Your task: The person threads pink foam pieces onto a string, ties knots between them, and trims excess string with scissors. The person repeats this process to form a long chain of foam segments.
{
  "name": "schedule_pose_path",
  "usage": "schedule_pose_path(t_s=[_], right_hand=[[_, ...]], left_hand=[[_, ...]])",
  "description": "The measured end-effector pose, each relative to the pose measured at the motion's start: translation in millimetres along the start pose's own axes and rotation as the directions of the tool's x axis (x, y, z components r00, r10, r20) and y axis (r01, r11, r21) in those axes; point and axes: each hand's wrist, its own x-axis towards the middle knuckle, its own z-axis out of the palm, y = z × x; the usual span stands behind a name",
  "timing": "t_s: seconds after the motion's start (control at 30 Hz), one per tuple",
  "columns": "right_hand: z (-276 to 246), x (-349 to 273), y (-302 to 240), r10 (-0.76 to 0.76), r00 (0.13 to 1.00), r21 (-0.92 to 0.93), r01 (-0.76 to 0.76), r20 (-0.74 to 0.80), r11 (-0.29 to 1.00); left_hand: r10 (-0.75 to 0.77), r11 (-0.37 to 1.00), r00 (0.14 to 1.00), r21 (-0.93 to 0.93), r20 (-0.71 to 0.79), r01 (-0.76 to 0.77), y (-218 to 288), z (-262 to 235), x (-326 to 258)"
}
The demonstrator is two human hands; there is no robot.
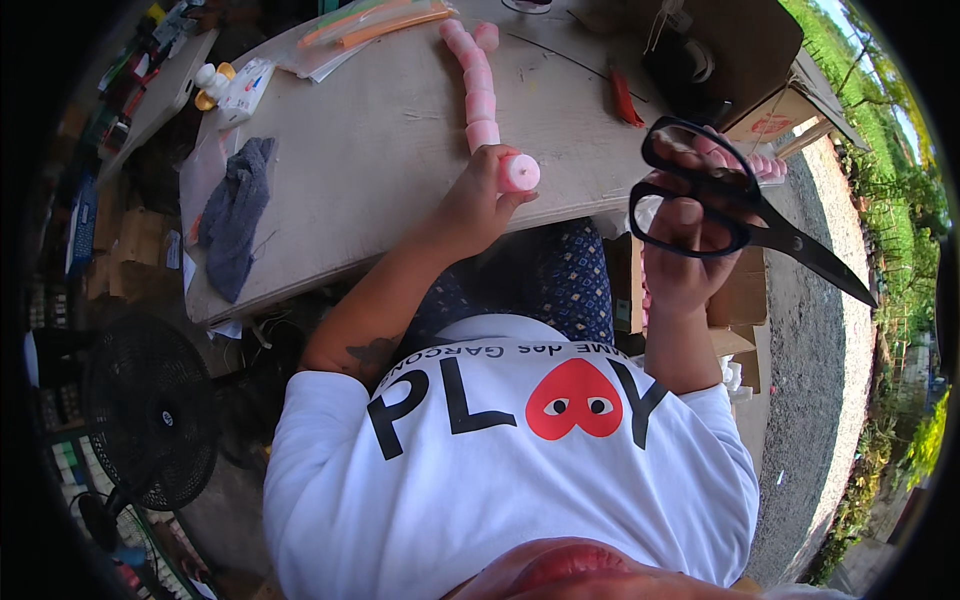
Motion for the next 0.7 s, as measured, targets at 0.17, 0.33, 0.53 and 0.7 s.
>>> schedule_pose_path(t_s=[0.17, 0.33, 0.53, 0.7], right_hand=[[9.7, 16.0, -22.4, -0.129, 0.989, 0.013, 0.13, -0.067, 0.991], [8.4, 1.6, 17.8, 0.096, 0.988, -0.337, -0.051, 0.12, 0.94], [19.9, 18.2, 12.5, 0.153, 0.969, -0.435, -0.054, 0.194, 0.899], [18.4, 14.6, -22.6, -0.231, 0.971, 0.057, 0.235, -0.066, 0.97]], left_hand=[[0.049, 0.999, 0.998, 0.01, -0.032, -0.048, -7.2, -2.6, 6.6], [-0.122, 0.992, 0.992, -0.017, 0.03, 0.122, -1.7, 4.8, 4.4], [-0.032, 0.995, 0.997, 0.093, 0.076, 0.025, -1.7, 2.2, 10.9], [-0.058, 0.998, 0.998, 0.017, 0.013, 0.057, -3.3, -2.7, 5.2]])
